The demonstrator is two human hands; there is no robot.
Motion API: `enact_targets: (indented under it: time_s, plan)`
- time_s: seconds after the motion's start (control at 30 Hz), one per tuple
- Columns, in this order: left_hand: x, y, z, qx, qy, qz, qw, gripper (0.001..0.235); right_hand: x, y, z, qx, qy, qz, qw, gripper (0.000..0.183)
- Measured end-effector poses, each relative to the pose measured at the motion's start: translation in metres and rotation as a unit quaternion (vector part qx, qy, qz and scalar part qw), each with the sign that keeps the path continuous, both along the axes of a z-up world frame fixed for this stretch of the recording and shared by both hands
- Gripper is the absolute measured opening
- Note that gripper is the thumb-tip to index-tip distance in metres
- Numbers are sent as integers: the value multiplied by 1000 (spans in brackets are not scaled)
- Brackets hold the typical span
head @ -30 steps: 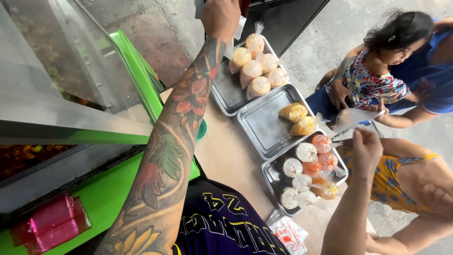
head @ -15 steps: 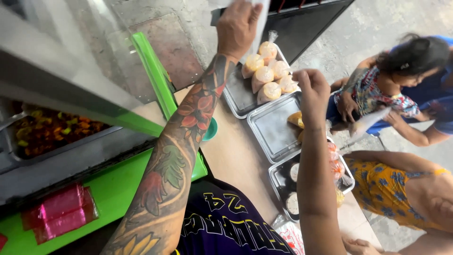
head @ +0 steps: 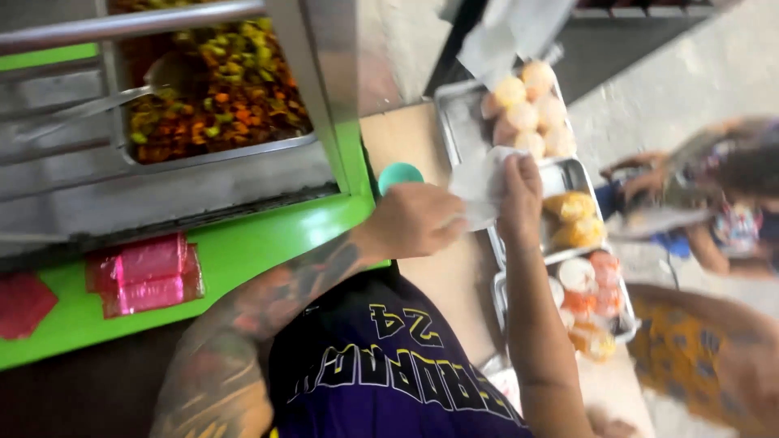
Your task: Serving siomai to customers and handling cash transactions at a street food stall
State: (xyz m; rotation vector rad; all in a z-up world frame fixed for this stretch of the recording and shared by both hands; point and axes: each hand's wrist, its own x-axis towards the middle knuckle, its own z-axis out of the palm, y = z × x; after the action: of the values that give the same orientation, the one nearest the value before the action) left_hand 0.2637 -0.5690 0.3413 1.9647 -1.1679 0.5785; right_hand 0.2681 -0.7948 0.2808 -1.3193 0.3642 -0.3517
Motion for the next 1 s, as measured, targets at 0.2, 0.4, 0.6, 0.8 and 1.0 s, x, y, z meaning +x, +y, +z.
enact_targets:
  time_s: [0.2,0.4,0.6,0.8,1.0]
  plan:
    - [-5,56,26,12,76,-58,995,38,-119,37,-34,-95,52,87,990,26]
    - [-69,82,-50,51,436,-300,847,22,-214,156,-14,-104,48,1,993,29]
    - [-115,131,-84,119,595,-348,715,22,-286,218,-5,-116,163,-84,976,23]
    - [-151,130,-86,163,592,-366,699,23,-318,235,19,-215,272,-156,925,23]
    - [-175,98,-74,162,576,-367,712,9,-353,235,27,-376,253,-299,839,34]
